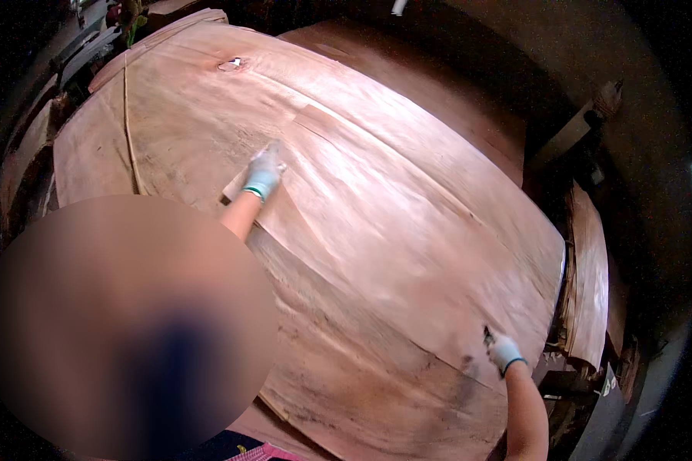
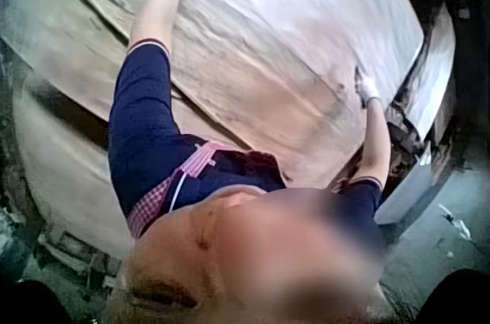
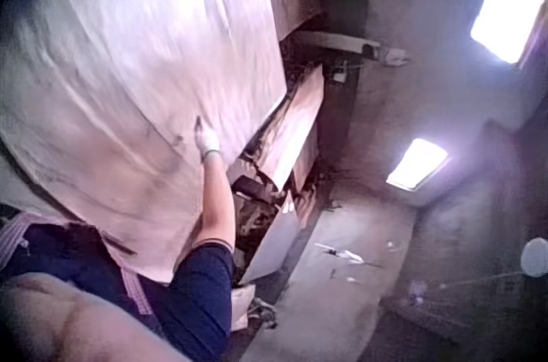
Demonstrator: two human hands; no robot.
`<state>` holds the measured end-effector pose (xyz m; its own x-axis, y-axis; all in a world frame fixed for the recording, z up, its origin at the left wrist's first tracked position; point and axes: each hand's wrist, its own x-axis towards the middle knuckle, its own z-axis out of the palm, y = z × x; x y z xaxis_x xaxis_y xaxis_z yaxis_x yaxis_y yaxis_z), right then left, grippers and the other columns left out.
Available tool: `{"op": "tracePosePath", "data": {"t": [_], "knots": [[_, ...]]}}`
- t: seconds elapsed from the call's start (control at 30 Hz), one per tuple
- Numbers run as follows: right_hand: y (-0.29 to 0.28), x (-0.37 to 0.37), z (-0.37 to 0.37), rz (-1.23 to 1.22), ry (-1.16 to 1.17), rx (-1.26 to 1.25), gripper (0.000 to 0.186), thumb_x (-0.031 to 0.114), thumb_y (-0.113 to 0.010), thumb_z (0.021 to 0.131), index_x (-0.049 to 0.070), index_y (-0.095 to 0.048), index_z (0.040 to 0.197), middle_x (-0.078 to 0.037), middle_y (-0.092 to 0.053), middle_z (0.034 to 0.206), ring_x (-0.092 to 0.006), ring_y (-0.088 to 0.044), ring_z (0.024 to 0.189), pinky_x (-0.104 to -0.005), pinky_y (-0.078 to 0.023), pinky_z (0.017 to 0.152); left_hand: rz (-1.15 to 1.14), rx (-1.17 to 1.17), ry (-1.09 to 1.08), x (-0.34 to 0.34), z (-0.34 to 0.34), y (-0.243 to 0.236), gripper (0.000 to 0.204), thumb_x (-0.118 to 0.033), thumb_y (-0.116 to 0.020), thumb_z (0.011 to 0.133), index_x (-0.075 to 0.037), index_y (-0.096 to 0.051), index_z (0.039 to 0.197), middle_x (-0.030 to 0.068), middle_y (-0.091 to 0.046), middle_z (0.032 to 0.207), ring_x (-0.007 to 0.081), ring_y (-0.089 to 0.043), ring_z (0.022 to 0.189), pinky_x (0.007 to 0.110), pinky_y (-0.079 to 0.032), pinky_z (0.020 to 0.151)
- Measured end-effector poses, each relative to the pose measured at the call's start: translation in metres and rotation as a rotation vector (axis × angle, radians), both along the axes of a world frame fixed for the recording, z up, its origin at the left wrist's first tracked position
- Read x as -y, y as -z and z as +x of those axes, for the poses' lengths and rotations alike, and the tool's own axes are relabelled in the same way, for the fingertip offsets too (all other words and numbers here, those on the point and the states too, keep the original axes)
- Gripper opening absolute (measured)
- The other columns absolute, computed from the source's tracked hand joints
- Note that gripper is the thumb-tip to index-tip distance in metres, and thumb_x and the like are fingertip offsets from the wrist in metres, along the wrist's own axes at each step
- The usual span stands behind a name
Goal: The person trims and shapes thin wood veneer sheets using a cutting tool, removes wood strips by hand, and applies tape to the wood on a large table.
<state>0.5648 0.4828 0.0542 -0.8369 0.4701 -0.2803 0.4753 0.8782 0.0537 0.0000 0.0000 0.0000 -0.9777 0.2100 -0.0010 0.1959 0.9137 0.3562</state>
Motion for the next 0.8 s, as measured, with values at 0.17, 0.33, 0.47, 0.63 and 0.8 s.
{"op": "tracePosePath", "data": {"t": [0.17,0.33,0.47,0.63,0.8], "knots": [[-0.038,0.067,-0.241,0.213,-0.131,-0.25,0.031,0.033,-0.046,0.096,0.018,-0.06,0.12,-0.02,-0.066,0.099,-0.0422,-0.062,0.087,-0.0517,-0.048,0.073,0.515,-0.008,0.186,0.032,-0.038,0.011,0.083,-0.017,-0.076,0.078,-0.015,-0.032,0.147,0.0133,-0.06,0.127,0.0302,-0.054,0.12,0.037,-0.043,0.102],[-0.009,0.218,-0.468,0.028,-0.349,-0.255,0.029,0.033,-0.049,0.096,0.008,-0.06,0.106,-0.022,-0.066,0.092,-0.0413,-0.063,0.085,-0.0509,-0.049,0.072,0.492,-0.032,0.198,0.037,-0.039,0.015,0.094,-0.016,-0.078,0.077,-0.016,-0.021,0.152,0.0162,-0.058,0.129,0.0294,-0.055,0.12,0.035,-0.042,0.103],[0.014,0.319,-0.545,-0.149,-0.514,-0.273,0.025,0.03,-0.05,0.095,0.006,-0.059,0.099,-0.021,-0.066,0.089,-0.0403,-0.064,0.083,-0.048,-0.05,0.072,0.441,-0.076,0.21,0.038,-0.039,0.008,0.098,-0.017,-0.078,0.077,-0.013,-0.015,0.152,0.0139,-0.059,0.128,0.0305,-0.056,0.118,0.036,-0.043,0.103],[0.029,0.357,-0.586,-0.084,-0.779,-0.324,0.021,0.024,-0.05,0.092,0.009,-0.06,0.103,-0.019,-0.067,0.09,-0.0394,-0.065,0.083,-0.0474,-0.052,0.073,0.466,-0.045,0.195,0.036,-0.04,0.013,0.099,-0.016,-0.077,0.076,-0.009,-0.014,0.152,0.0131,-0.061,0.124,0.0325,-0.058,0.113,0.038,-0.045,0.099],[0.036,0.342,-0.6,0.026,-0.837,-0.268,0.025,0.019,-0.047,0.089,0.013,-0.063,0.108,-0.017,-0.069,0.094,-0.0358,-0.067,0.086,-0.045,-0.054,0.075,0.243,-0.159,0.246,0.043,-0.045,0.022,0.073,-0.021,-0.073,0.078,-0.013,-0.04,0.142,0.0182,-0.057,0.124,0.0335,-0.054,0.117,0.039,-0.043,0.1]]}}
